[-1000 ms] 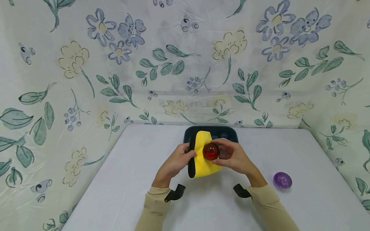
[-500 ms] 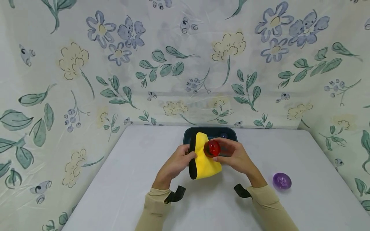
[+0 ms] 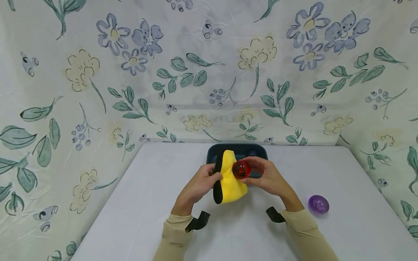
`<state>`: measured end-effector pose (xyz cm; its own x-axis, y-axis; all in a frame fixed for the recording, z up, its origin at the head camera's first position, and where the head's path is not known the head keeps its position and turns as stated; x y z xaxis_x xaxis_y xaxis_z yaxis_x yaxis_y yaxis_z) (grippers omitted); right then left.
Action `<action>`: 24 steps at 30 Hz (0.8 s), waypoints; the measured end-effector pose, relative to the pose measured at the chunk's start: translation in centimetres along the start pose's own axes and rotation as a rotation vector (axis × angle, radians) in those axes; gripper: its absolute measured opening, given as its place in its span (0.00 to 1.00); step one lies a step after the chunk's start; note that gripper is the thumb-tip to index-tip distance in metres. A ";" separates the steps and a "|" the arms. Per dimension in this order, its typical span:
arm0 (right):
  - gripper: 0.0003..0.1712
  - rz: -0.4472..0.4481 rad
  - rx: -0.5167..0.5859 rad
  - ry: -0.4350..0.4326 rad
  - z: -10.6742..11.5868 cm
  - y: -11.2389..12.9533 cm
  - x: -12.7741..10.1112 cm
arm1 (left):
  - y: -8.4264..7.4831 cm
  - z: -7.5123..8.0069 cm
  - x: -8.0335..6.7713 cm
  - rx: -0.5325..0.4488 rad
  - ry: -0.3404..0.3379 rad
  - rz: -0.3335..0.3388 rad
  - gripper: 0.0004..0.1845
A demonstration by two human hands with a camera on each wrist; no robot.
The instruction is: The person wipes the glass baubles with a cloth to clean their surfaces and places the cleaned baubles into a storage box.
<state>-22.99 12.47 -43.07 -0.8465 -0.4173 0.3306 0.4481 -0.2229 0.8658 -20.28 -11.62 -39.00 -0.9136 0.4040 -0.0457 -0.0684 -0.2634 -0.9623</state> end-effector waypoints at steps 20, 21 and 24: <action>0.36 -0.063 -0.135 0.046 0.0 -0.5 0.1 | -0.2 -0.4 -0.1 -0.075 -0.042 0.009 0.24; 0.36 -0.064 -0.145 0.049 -0.1 -0.6 0.1 | -0.2 -0.4 0.0 -0.073 -0.050 0.008 0.24; 0.36 -0.079 -0.127 0.066 -0.2 -0.7 0.1 | -0.1 -0.3 0.0 -0.067 -0.071 0.011 0.25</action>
<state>-23.32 12.37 -43.73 -0.8618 -0.4498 0.2345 0.4170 -0.3650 0.8324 -20.19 -11.28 -39.00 -0.9406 0.3373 -0.0396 -0.0332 -0.2073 -0.9777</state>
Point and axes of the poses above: each hand's wrist, its own x-axis towards the middle knuckle, its own z-axis out of the back of the hand, y = z × x, the point moved 2 cm from there along x, towards the middle knuckle, and after that the axes turned 2 degrees about -z, right-handed, at the moved point
